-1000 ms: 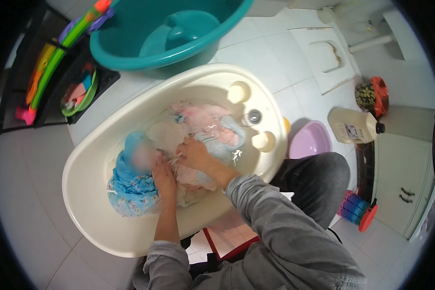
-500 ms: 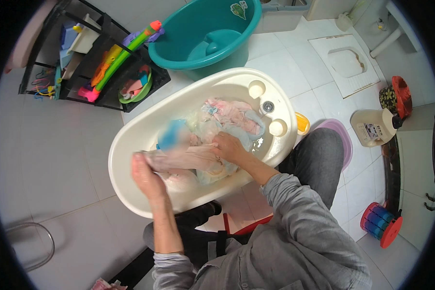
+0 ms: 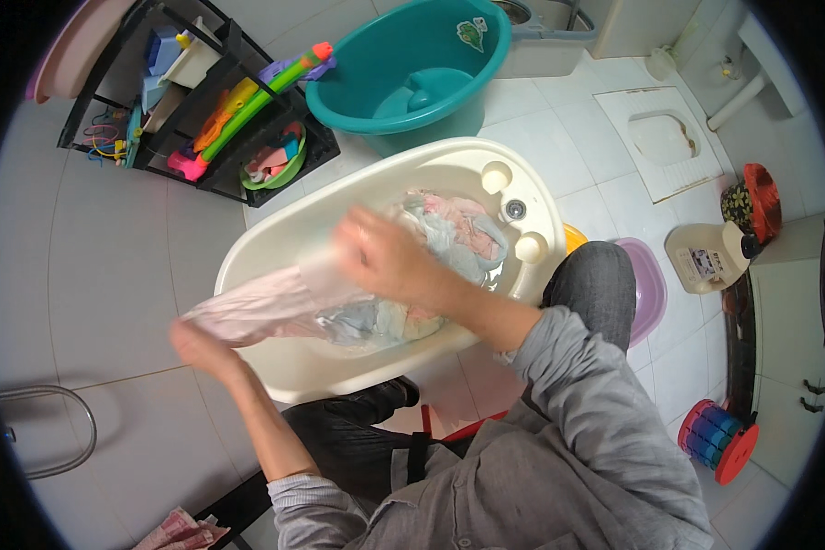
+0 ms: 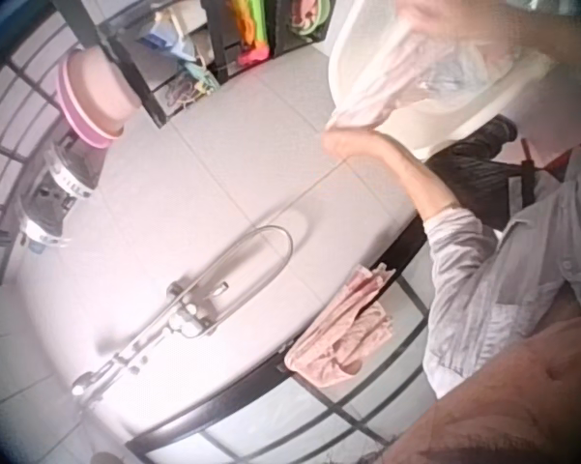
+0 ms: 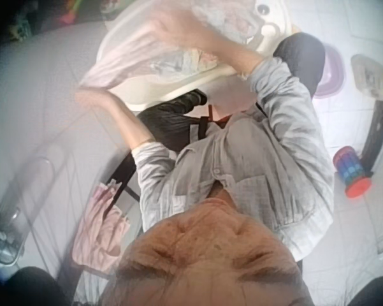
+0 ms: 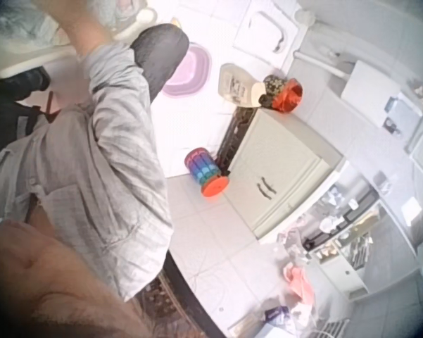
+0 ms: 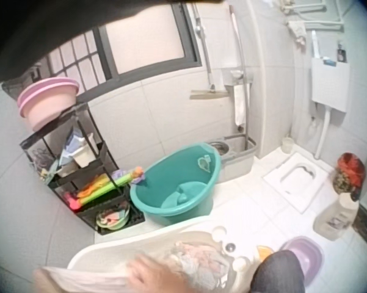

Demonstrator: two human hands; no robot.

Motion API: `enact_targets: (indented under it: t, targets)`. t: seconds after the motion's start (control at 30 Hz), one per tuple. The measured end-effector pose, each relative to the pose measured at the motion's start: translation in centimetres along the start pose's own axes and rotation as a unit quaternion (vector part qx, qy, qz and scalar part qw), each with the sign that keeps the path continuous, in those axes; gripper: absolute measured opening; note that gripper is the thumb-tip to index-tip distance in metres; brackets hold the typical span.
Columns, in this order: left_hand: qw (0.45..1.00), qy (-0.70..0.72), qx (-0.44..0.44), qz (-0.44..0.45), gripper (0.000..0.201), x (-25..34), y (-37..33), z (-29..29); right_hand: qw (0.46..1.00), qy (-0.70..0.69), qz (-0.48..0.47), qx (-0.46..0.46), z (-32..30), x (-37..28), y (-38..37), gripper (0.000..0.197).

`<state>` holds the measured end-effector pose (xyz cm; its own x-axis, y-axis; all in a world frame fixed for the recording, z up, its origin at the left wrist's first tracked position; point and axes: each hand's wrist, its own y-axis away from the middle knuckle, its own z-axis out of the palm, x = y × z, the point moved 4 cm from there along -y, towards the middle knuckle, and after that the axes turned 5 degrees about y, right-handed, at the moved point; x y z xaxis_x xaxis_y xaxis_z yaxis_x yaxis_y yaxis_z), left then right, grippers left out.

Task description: The person washes clothing by hand in a small basin, using a yellow sponge to scrub the fabric and rinsing it in soapy water while sitting on a stool.

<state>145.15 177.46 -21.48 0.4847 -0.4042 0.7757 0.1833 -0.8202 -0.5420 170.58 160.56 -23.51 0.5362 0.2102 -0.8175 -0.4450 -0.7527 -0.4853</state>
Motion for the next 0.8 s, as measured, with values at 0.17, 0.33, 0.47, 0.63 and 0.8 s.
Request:
enact_targets:
  t: [0.17,0.33,0.47,0.63,0.8]
  targets:
    - [0.929,-0.111,-0.352,-0.022,0.051,-8.1,11.2,6.2,0.965,0.063,0.112,-0.229,9.4,6.3,13.7,0.015]
    - [0.838,0.088,-0.493,-0.218,0.042,-12.0,22.1,12.0,0.905,0.055,0.219,-0.362,11.3,9.9,18.0,0.021]
    - [0.867,-0.014,-0.498,0.023,0.036,-9.4,26.9,14.7,0.935,0.121,0.333,-0.001,5.5,16.6,15.3,0.032]
    - [0.798,-0.022,-0.583,-0.153,0.024,-6.6,29.0,13.3,0.873,-0.016,0.482,0.075,4.3,23.3,16.5,0.049]
    - [0.812,0.13,-0.544,-0.167,0.011,0.1,29.5,11.8,0.829,-0.255,0.485,0.113,7.1,22.1,19.0,0.039]
